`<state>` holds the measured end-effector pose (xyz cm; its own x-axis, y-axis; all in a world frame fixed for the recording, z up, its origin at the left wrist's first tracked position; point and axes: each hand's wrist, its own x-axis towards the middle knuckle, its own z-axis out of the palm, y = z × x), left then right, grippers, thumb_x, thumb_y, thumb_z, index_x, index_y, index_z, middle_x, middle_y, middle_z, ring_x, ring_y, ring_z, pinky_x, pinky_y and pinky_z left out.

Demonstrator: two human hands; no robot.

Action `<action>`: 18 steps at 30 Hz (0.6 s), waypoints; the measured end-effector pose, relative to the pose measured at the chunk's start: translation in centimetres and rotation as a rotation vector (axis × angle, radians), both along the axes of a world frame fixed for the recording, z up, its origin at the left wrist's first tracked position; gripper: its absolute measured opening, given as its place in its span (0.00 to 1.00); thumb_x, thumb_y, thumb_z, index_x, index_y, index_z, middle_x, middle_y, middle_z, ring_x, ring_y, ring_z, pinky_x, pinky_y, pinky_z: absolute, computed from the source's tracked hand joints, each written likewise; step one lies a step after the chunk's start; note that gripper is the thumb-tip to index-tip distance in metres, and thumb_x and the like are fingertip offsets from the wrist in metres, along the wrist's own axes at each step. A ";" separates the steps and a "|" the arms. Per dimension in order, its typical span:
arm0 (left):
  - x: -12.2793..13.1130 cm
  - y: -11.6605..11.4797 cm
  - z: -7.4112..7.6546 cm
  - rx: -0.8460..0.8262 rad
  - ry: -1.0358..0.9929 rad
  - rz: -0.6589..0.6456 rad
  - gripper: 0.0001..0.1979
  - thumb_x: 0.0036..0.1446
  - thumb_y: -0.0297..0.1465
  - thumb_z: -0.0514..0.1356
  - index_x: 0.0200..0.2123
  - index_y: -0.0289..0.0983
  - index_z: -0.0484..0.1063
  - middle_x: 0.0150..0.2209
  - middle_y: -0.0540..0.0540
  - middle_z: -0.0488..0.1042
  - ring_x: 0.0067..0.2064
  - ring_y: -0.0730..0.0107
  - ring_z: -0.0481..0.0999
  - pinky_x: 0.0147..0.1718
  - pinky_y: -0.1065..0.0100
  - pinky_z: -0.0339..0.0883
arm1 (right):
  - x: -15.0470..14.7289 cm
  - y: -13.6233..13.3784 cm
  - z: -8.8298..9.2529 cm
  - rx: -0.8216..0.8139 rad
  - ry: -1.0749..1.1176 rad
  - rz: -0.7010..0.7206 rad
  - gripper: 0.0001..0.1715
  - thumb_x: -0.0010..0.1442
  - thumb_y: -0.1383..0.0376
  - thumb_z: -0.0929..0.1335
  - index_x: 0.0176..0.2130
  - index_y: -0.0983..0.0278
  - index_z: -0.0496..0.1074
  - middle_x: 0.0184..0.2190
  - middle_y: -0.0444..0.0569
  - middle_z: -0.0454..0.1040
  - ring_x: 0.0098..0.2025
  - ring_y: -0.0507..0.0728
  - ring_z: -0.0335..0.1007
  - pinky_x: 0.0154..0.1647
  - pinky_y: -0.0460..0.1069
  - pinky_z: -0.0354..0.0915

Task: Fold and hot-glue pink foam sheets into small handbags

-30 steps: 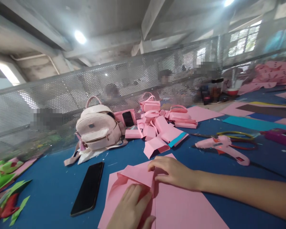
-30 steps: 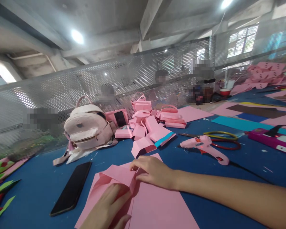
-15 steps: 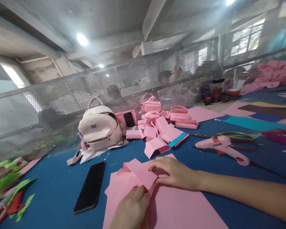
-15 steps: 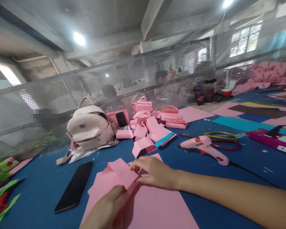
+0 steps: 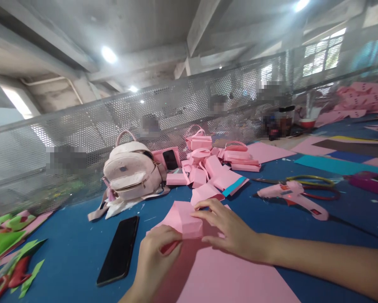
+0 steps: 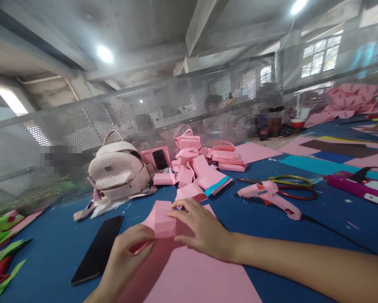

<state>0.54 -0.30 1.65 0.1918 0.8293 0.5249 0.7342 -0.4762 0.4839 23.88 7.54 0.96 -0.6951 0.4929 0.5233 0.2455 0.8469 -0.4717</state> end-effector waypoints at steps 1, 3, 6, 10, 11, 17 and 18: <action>0.0 -0.1 0.3 0.015 -0.035 -0.018 0.07 0.58 0.26 0.61 0.29 0.40 0.78 0.30 0.48 0.78 0.33 0.68 0.77 0.33 0.70 0.70 | 0.0 -0.1 0.0 0.027 0.007 0.003 0.30 0.63 0.51 0.69 0.60 0.58 0.64 0.59 0.56 0.63 0.63 0.63 0.57 0.61 0.57 0.57; 0.3 -0.3 0.8 0.050 -0.088 -0.045 0.06 0.58 0.27 0.61 0.30 0.40 0.78 0.30 0.48 0.79 0.33 0.67 0.77 0.34 0.68 0.70 | -0.2 -0.2 0.0 0.034 0.026 0.004 0.34 0.62 0.49 0.69 0.62 0.58 0.62 0.61 0.55 0.63 0.64 0.63 0.55 0.63 0.57 0.55; 1.0 -0.4 1.2 0.096 -0.132 -0.063 0.06 0.57 0.25 0.62 0.29 0.40 0.77 0.29 0.49 0.78 0.33 0.67 0.77 0.34 0.68 0.69 | -0.3 -0.3 -0.1 0.021 0.097 0.005 0.35 0.62 0.47 0.69 0.61 0.59 0.62 0.59 0.55 0.67 0.62 0.63 0.58 0.63 0.56 0.56; 1.7 -0.5 1.5 0.129 -0.127 -0.078 0.07 0.56 0.23 0.63 0.29 0.40 0.77 0.28 0.50 0.78 0.33 0.68 0.76 0.34 0.67 0.68 | -0.2 -0.4 0.1 0.026 0.144 -0.018 0.33 0.63 0.46 0.67 0.61 0.58 0.63 0.56 0.54 0.70 0.58 0.62 0.64 0.59 0.55 0.59; 1.8 -0.5 1.6 0.138 -0.125 -0.081 0.07 0.56 0.23 0.63 0.29 0.40 0.76 0.28 0.50 0.77 0.33 0.68 0.76 0.34 0.67 0.67 | -0.1 -0.4 0.2 0.032 0.148 -0.021 0.33 0.64 0.46 0.66 0.62 0.58 0.62 0.55 0.54 0.71 0.57 0.61 0.65 0.58 0.54 0.60; 1.7 -0.1 1.5 0.231 -0.096 -0.105 0.08 0.56 0.21 0.62 0.30 0.40 0.75 0.28 0.51 0.78 0.34 0.68 0.76 0.36 0.67 0.67 | 0.0 -0.1 0.5 0.068 0.193 -0.007 0.31 0.65 0.44 0.63 0.59 0.57 0.67 0.50 0.53 0.74 0.53 0.61 0.68 0.55 0.54 0.61; 1.6 0.0 1.4 0.245 -0.094 -0.108 0.08 0.56 0.21 0.63 0.30 0.40 0.75 0.28 0.52 0.78 0.34 0.68 0.76 0.36 0.66 0.67 | 0.0 -0.1 0.5 0.061 0.197 0.003 0.31 0.65 0.44 0.63 0.59 0.57 0.68 0.50 0.52 0.75 0.52 0.61 0.68 0.55 0.54 0.61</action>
<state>2.18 -0.33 3.07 0.2133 0.6531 0.7266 0.6298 -0.6605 0.4088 23.86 7.47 1.48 -0.5774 0.4542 0.6784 0.1509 0.8760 -0.4581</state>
